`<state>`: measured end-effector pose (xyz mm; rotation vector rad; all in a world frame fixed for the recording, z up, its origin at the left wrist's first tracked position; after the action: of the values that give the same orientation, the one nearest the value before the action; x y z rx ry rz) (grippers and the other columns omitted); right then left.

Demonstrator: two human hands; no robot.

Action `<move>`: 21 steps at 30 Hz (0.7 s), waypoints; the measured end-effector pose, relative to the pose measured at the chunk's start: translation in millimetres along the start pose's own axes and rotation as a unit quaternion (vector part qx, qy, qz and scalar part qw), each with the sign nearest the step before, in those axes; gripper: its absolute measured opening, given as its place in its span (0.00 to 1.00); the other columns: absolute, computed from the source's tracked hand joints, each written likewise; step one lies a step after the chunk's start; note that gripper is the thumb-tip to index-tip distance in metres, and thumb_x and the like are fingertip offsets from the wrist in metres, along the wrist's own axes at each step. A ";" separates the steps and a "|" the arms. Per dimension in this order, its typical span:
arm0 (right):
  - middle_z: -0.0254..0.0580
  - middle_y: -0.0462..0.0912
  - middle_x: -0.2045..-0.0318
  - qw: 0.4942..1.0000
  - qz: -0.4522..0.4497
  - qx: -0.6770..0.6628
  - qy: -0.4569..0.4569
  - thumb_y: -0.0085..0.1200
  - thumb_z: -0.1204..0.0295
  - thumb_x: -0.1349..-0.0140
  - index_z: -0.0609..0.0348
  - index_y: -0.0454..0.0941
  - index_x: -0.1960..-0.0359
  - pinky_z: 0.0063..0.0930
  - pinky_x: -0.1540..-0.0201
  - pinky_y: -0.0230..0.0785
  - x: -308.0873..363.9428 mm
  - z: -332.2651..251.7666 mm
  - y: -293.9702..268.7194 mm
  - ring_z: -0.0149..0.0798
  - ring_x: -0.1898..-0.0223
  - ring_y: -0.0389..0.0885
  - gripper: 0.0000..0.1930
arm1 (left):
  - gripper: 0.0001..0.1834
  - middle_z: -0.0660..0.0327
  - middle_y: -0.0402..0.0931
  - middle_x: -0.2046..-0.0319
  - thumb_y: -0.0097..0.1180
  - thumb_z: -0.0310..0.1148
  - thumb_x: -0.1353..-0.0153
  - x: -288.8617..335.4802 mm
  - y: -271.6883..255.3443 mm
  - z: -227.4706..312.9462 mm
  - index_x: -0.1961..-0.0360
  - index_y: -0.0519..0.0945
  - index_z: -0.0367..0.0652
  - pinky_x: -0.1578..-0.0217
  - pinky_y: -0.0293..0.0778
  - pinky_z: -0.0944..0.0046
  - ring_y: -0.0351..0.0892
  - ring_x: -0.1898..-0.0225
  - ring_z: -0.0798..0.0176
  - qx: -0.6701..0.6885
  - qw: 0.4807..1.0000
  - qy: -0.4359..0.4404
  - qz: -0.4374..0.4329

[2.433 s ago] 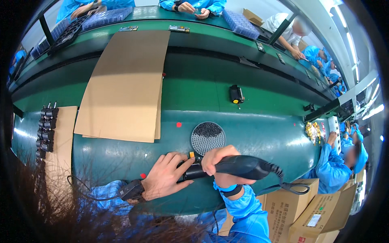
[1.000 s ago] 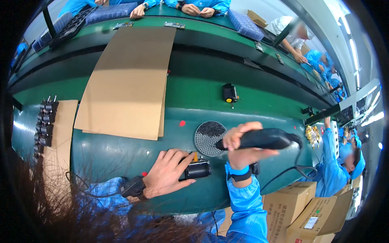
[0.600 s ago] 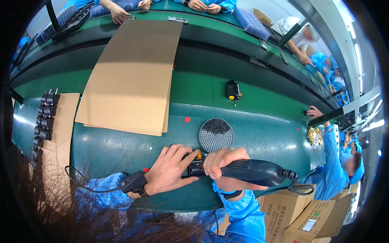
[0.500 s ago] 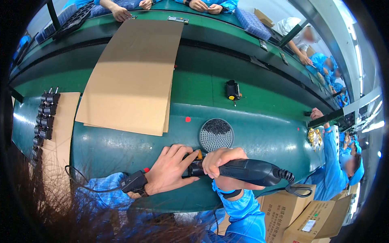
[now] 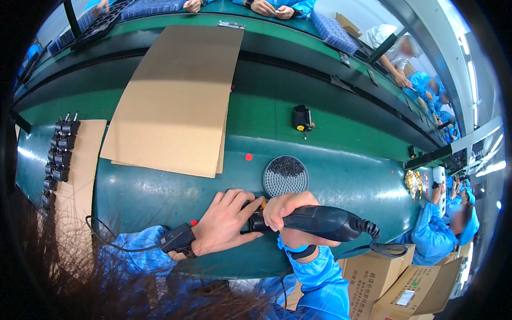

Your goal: Assembling small electronic and mechanical components on a factory production line using a handheld electric screwdriver.

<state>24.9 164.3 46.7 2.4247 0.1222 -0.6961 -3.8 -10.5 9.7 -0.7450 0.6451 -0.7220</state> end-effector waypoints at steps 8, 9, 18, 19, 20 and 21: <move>0.46 0.75 0.81 0.999 -0.033 -0.013 -0.011 0.49 0.14 0.66 0.66 0.73 0.66 0.32 0.79 0.69 -0.7 10.8 -2.6 0.38 0.83 0.72 0.56 | 0.40 0.57 0.70 0.48 0.70 0.51 0.47 0.6 -5.3 1.0 0.37 0.74 0.40 0.47 0.65 0.54 0.68 0.43 0.53 -0.001 1.000 0.000 0.004; 0.46 0.75 0.81 0.999 -0.035 -0.015 -0.013 0.49 0.14 0.66 0.66 0.73 0.66 0.32 0.79 0.69 -1.0 9.0 -1.3 0.38 0.83 0.72 0.56 | 0.40 0.57 0.70 0.48 0.69 0.50 0.48 0.0 -5.7 2.5 0.38 0.74 0.39 0.46 0.65 0.54 0.68 0.42 0.54 -0.002 1.000 -0.003 0.004; 0.39 0.72 0.85 0.996 0.018 0.081 0.037 0.39 0.13 0.58 0.61 0.70 0.68 0.30 0.83 0.65 -1.1 -5.6 4.6 0.36 0.85 0.70 0.53 | 0.39 0.55 0.70 0.45 0.68 0.51 0.45 1.5 2.7 7.3 0.38 0.74 0.38 0.44 0.65 0.53 0.67 0.40 0.51 -0.021 1.000 0.000 -0.002; 0.37 0.71 0.85 0.998 0.050 0.029 -0.005 0.37 0.14 0.55 0.59 0.69 0.67 0.30 0.83 0.65 -6.5 -13.6 3.8 0.34 0.86 0.69 0.51 | 0.39 0.54 0.70 0.45 0.68 0.52 0.45 2.4 2.4 8.0 0.39 0.74 0.38 0.45 0.65 0.52 0.67 0.40 0.50 -0.020 1.000 -0.003 -0.003; 0.36 0.70 0.86 0.995 0.084 -0.027 -0.043 0.34 0.14 0.51 0.57 0.69 0.66 0.29 0.84 0.64 -11.1 -22.1 2.2 0.33 0.87 0.69 0.50 | 0.39 0.54 0.70 0.45 0.68 0.52 0.45 4.7 0.5 9.4 0.39 0.74 0.38 0.45 0.65 0.52 0.67 0.40 0.50 -0.026 1.000 -0.006 -0.004; 0.35 0.69 0.86 0.994 0.089 -0.032 -0.055 0.33 0.15 0.50 0.56 0.68 0.65 0.30 0.84 0.64 -15.5 -34.1 -1.7 0.32 0.87 0.69 0.49 | 0.38 0.54 0.70 0.44 0.68 0.52 0.45 7.2 -2.0 9.9 0.39 0.74 0.38 0.44 0.65 0.52 0.67 0.39 0.50 -0.018 1.000 -0.015 0.003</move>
<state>26.6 186.7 76.8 2.2958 -0.1122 -0.7318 7.0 -13.4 15.1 -0.7860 0.6341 -0.6937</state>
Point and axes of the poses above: each hand's wrist, its own x-axis away from the middle knuckle, its own y-axis out of the palm, z = x × y, the point moved 1 cm from there along -x, towards the middle knuckle
